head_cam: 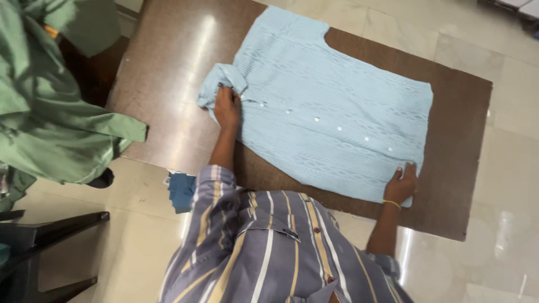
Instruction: The person buttons and folds a light-blue long-sleeved shirt on a table.
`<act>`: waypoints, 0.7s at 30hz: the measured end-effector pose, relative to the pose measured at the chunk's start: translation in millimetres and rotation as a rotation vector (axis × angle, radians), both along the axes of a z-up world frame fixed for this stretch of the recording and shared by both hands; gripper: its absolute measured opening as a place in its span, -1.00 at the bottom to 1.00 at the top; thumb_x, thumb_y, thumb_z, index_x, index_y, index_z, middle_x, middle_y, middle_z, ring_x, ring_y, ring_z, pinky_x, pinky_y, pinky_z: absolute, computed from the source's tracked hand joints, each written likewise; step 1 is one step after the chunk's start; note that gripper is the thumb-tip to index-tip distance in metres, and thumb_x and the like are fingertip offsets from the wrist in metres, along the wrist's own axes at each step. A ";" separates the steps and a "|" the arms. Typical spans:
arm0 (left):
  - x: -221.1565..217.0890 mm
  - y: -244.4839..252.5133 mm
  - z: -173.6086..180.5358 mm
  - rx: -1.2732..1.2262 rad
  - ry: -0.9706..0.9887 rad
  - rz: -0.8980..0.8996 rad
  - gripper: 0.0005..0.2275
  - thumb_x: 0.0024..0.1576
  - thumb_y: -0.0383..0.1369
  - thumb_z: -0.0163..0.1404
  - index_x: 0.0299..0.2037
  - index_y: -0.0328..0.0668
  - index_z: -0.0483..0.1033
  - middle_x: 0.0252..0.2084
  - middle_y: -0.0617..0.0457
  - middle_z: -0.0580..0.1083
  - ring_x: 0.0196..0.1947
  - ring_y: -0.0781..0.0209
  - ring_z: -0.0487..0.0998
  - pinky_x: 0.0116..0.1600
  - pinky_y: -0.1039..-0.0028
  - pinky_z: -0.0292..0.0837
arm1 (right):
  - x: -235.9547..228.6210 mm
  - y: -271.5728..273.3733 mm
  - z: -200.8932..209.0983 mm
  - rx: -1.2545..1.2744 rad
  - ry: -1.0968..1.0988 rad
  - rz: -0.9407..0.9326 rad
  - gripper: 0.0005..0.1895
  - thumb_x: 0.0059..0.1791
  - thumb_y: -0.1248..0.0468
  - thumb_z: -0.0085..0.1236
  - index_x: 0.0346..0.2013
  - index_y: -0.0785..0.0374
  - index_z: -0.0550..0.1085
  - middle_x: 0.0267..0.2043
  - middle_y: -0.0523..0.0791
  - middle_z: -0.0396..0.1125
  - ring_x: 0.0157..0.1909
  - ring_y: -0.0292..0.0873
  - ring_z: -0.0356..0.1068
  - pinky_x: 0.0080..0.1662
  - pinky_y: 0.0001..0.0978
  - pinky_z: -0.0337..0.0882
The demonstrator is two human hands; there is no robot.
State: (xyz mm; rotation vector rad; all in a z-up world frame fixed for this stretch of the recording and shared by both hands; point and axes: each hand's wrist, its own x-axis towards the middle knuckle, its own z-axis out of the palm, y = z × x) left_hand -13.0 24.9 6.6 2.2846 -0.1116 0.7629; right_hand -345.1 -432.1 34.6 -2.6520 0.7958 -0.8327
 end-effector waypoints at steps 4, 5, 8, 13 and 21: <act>-26.5 -1.4 29.2 -0.019 0.078 -0.146 -0.81 0.07 -0.54 0.10 -0.15 -0.21 0.41 -0.13 -0.14 0.44 -0.09 -0.18 0.48 -0.04 0.12 0.38 | -1.8 35.5 -30.6 0.419 -0.176 0.131 -0.58 0.25 0.05 -0.07 -0.12 0.36 0.56 -0.16 0.00 0.46 -0.12 -0.07 0.43 0.01 -0.20 0.42; -41.3 -5.5 33.3 -0.014 0.008 -0.205 -0.74 0.06 -0.57 0.08 -0.05 -0.23 0.43 -0.06 -0.16 0.45 -0.01 -0.20 0.47 0.05 0.11 0.37 | -2.3 57.3 -41.1 0.603 -0.019 0.151 -0.61 0.25 0.09 -0.07 -0.14 0.35 0.54 -0.21 -0.04 0.46 -0.17 -0.13 0.41 0.00 -0.23 0.42; -94.2 -24.6 36.1 0.136 0.054 -0.391 -0.60 0.13 -0.46 0.05 0.20 -0.26 0.39 0.22 -0.21 0.40 0.23 -0.22 0.38 0.29 0.02 0.25 | -6.8 111.0 -51.7 0.646 0.224 0.513 -0.75 0.05 0.23 0.10 -0.07 0.31 0.56 -0.15 -0.02 0.48 -0.10 -0.10 0.48 -0.03 -0.26 0.45; -146.1 -36.5 28.7 0.398 0.328 -0.530 -0.47 0.15 -0.17 0.00 0.33 -0.16 0.34 0.46 -0.10 0.16 0.48 -0.08 0.02 0.43 -0.10 -0.16 | -5.3 111.0 -23.8 0.668 0.494 0.465 -0.74 0.00 0.17 0.19 -0.11 0.24 0.59 -0.10 0.01 0.49 -0.10 0.01 0.51 -0.04 -0.22 0.48; -122.3 -37.9 15.2 0.145 0.450 -0.461 -0.70 0.18 -0.29 0.06 0.09 -0.15 0.50 0.23 0.02 0.44 0.31 0.06 0.39 0.31 0.12 0.25 | 114.9 158.9 48.0 0.516 0.503 0.654 -0.71 0.04 0.13 0.16 -0.08 0.27 0.58 -0.03 0.05 0.49 -0.01 0.06 0.49 0.02 -0.19 0.44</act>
